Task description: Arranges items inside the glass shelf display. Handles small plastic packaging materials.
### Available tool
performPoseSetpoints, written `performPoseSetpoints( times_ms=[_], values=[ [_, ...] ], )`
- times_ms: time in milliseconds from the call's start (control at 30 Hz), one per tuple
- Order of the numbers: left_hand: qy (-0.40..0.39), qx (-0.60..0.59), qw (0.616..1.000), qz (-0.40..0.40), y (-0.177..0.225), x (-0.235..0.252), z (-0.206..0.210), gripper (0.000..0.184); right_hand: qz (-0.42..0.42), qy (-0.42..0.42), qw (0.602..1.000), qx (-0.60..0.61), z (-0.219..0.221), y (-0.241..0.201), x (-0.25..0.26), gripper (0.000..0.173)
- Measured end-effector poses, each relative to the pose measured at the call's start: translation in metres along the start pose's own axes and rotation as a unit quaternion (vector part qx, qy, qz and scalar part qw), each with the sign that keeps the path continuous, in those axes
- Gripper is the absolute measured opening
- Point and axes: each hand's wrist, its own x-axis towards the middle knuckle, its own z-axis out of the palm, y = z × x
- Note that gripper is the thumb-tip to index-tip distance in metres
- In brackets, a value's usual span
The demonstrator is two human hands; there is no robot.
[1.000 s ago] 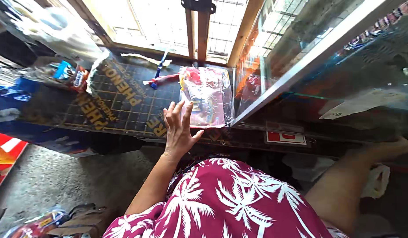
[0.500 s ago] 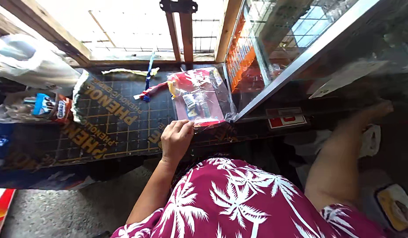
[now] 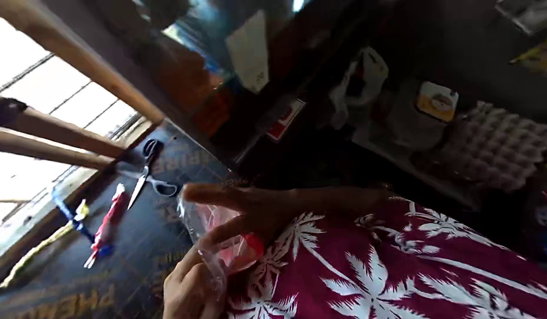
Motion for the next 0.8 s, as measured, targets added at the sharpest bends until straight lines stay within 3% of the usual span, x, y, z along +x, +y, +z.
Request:
performPoseSetpoints(
  times_ms=[100, 233, 333, 400, 533, 633, 733, 800],
  values=[
    [-0.026, -0.006, 0.999, 0.031, -0.009, 0.015, 0.009, 0.013, -0.01, 0.087, 0.995, 0.051, 0.003, -0.002, -0.02, 0.029],
    [-0.041, -0.032, 0.996, 0.071, -0.013, 0.044, 0.037, 0.013, 0.028, 0.145, 0.984, 0.096, -0.02, 0.004, -0.064, 0.026],
    [-0.019, -0.026, 0.997, 0.076, -0.016, 0.067, 0.053, 0.017, 0.131, 0.236, 0.954, 0.128, -0.038, 0.008, -0.111, 0.032],
    [-0.028, 0.008, 0.996, 0.08, -0.022, 0.088, 0.068, 0.021, 0.268, 0.313, 0.898, 0.158, -0.053, 0.001, -0.137, 0.027],
    [-0.182, 0.041, 0.982, 0.035, -0.045, 0.141, 0.129, 0.049, 0.453, 0.399, 0.755, 0.255, -0.099, -0.003, -0.156, 0.018],
    [-0.26, 0.016, 0.966, -0.008, -0.062, 0.185, 0.188, 0.056, 0.487, 0.444, 0.673, 0.335, -0.135, 0.002, -0.167, 0.031],
    [-0.229, 0.024, 0.973, -0.016, -0.073, 0.214, 0.242, 0.061, 0.473, 0.467, 0.602, 0.442, -0.17, 0.007, -0.19, 0.026],
    [-0.176, 0.064, 0.982, -0.008, -0.085, 0.227, 0.267, 0.059, 0.443, 0.409, 0.624, 0.497, -0.195, 0.018, -0.217, 0.028]
  ],
)
